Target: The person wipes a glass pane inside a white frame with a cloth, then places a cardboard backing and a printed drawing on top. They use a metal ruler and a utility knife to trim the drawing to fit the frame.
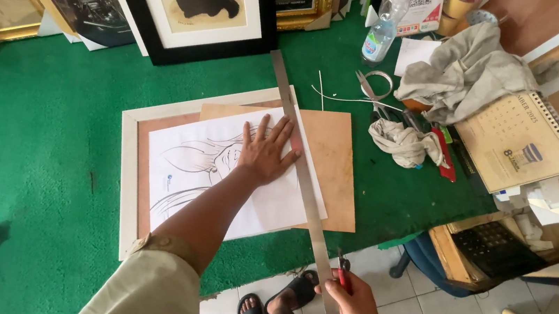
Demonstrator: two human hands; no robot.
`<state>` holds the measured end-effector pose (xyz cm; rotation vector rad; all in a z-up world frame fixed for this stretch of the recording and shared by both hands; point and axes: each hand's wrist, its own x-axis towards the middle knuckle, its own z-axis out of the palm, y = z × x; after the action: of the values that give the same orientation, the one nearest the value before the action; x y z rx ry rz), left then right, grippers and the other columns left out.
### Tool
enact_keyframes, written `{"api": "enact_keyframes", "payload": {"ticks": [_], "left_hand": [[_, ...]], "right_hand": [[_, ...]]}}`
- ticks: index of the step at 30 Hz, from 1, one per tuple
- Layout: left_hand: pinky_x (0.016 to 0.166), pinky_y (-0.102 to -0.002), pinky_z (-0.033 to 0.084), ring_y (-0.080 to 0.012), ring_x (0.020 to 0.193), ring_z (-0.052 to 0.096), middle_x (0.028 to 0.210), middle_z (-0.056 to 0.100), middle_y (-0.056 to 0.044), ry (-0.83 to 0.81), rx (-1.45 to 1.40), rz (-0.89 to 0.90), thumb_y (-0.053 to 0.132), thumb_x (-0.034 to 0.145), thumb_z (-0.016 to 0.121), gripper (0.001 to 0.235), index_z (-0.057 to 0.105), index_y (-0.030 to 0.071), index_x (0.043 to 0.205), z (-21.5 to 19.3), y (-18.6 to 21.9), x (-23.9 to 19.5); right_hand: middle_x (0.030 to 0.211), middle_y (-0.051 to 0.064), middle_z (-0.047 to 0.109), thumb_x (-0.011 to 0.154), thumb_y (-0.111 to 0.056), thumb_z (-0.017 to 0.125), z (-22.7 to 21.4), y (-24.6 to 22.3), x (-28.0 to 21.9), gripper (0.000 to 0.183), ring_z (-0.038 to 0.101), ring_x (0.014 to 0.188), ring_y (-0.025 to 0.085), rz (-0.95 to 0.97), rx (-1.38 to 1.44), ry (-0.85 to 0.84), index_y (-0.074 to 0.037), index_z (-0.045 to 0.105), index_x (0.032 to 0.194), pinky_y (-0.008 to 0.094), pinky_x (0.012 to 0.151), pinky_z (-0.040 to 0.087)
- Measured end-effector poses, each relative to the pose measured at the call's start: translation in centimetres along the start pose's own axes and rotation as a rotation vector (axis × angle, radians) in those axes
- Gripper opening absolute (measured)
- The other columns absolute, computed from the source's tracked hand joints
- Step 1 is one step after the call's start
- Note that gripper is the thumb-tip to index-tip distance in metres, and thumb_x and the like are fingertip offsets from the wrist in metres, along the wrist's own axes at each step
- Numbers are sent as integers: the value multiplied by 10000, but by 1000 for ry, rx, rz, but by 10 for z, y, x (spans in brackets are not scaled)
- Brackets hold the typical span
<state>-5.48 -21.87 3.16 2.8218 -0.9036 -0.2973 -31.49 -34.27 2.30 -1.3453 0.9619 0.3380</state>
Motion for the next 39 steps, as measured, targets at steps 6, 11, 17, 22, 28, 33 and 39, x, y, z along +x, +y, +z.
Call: {"api": "enact_keyframes", "payload": {"ticks": [6, 11, 17, 22, 28, 33, 39], "left_hand": [[1015, -591, 3, -309, 1341, 19, 1466, 88, 13, 11, -18, -2, 586, 817, 80, 703, 85, 191, 1398, 2, -1, 1], [1020, -579, -12, -301, 1343, 7, 1467, 77, 23, -8, -16, -19, 578, 821, 85, 698, 71, 188, 1400, 1, -1, 0], [1018, -587, 11, -306, 1340, 32, 1465, 87, 18, 5, -2, -14, 584, 820, 91, 704, 87, 181, 1398, 3, -1, 2], [1015, -594, 48, -313, 1331, 76, 1454, 143, -8, 47, 24, -3, 594, 820, 105, 711, 137, 169, 1389, 7, -3, 4], [1004, -608, 80, -323, 1316, 129, 1434, 204, -28, 103, 12, 19, 606, 817, 144, 721, 195, 149, 1372, 8, -5, 4], [1009, -601, 78, -330, 1316, 120, 1435, 200, -39, 96, 19, 26, 605, 818, 137, 722, 193, 144, 1372, 8, -5, 5], [1026, -573, 16, -304, 1338, 45, 1460, 121, -2, 8, 8, -16, 602, 808, 94, 729, 114, 168, 1393, 3, -1, 3]], "right_hand": [[791, 197, 734, 770, -109, 570, -2, 2, 3, 250, 268, 397, 119, -12, -10, -20, 34, 580, 975, 210, 359, 224], [787, 205, 737, 778, -97, 570, 0, 1, 2, 193, 280, 394, 127, -20, -11, -29, 31, 575, 922, 217, 355, 242], [775, 191, 748, 774, -110, 570, 1, -6, -5, 173, 285, 387, 121, -45, -58, -15, 29, 590, 876, 220, 354, 236], [724, 183, 746, 771, -99, 596, -5, 5, 1, 112, 309, 387, 120, -81, -63, 6, 11, 594, 794, 217, 346, 244], [681, 186, 744, 757, -109, 598, -8, 15, 8, 128, 316, 384, 114, -168, -80, -11, 0, 558, 704, 235, 344, 249], [708, 180, 760, 762, -116, 599, -9, 12, 5, 148, 327, 372, 125, -173, -82, -25, 2, 558, 682, 235, 350, 278], [713, 160, 766, 757, -113, 594, -7, 7, 2, 127, 315, 390, 123, -141, -102, 1, -19, 538, 691, 231, 368, 266]]}}
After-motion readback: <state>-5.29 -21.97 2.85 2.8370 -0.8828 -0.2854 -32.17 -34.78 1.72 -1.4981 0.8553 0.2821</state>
